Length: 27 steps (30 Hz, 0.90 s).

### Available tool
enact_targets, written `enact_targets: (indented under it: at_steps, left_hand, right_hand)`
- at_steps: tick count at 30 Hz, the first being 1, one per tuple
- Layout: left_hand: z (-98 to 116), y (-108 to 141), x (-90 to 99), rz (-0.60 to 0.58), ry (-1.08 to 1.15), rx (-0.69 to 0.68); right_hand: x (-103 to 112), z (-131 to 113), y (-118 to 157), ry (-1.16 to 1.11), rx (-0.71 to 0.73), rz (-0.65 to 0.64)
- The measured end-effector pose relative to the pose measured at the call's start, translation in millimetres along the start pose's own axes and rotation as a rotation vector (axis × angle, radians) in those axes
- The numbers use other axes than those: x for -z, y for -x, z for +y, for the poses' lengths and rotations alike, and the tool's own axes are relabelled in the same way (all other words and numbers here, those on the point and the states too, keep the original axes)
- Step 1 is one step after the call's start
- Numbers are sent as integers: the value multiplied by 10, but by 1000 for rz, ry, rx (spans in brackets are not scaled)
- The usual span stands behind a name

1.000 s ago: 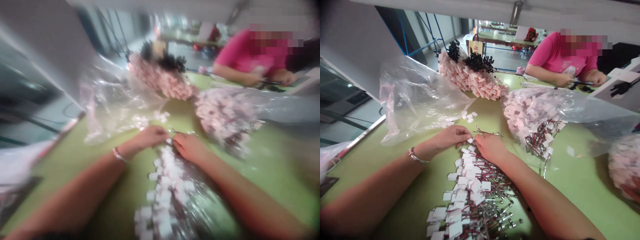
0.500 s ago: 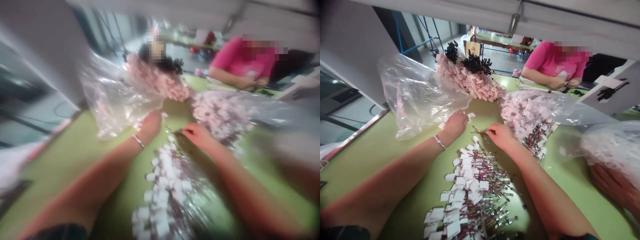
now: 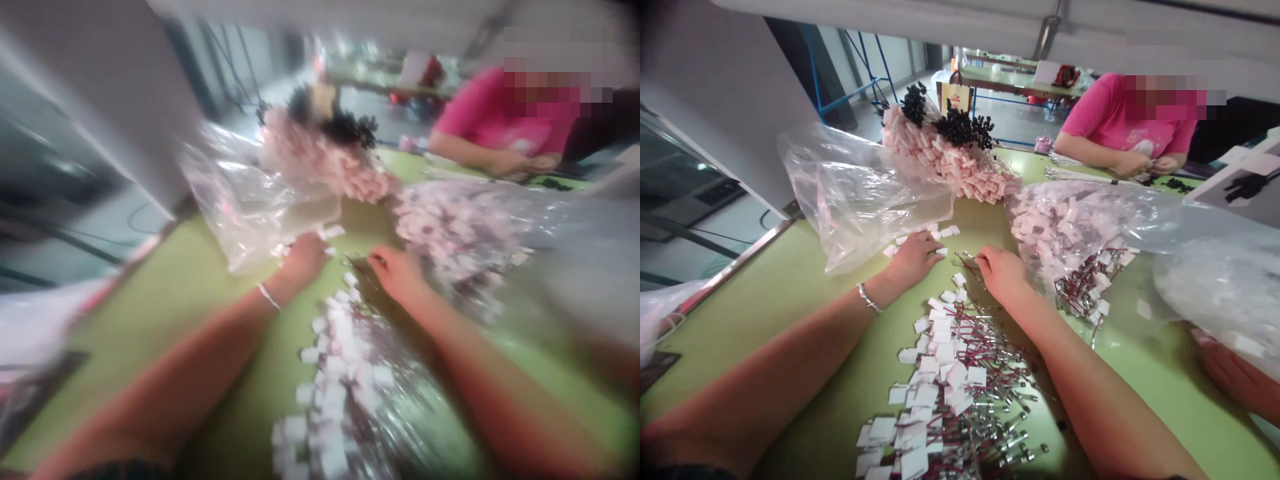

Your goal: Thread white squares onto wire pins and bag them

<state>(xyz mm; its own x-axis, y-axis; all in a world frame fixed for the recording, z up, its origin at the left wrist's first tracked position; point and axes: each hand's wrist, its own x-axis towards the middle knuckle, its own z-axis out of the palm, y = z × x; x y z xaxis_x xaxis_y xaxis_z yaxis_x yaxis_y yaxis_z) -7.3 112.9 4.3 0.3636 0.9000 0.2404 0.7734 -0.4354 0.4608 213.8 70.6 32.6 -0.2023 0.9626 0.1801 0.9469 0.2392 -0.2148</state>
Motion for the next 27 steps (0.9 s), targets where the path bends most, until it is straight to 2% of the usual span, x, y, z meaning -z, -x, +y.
enact_targets:
  at_steps: [3, 5, 8, 10, 15, 20, 23, 27]
  left_hand:
    - [112, 26, -2, 9, 83, -23]
    - [159, 88, -3, 0, 278, -4]
    - [203, 197, 5, -43, 623, 104]
    - [226, 241, 19, -64, 749, 160]
    - [266, 252, 79, -129, 855, 214]
    - [270, 246, 111, -164, 897, 253]
    - [289, 240, 99, -218, 990, 284]
    - [344, 243, 86, -256, 1052, 308]
  right_hand:
    - [11, -56, 59, -8, 23, -20]
    - [19, -83, 91, -61, 46, 6]
    - [37, -97, 119, -157, 101, 71]
    - [47, -89, 125, -177, 135, 94]
    - [72, -49, 126, -154, 199, 121]
    - [114, -114, 163, 113, 330, 145]
    - [102, -212, 188, 199, 279, 103]
    - [89, -331, 201, 114, 164, 13]
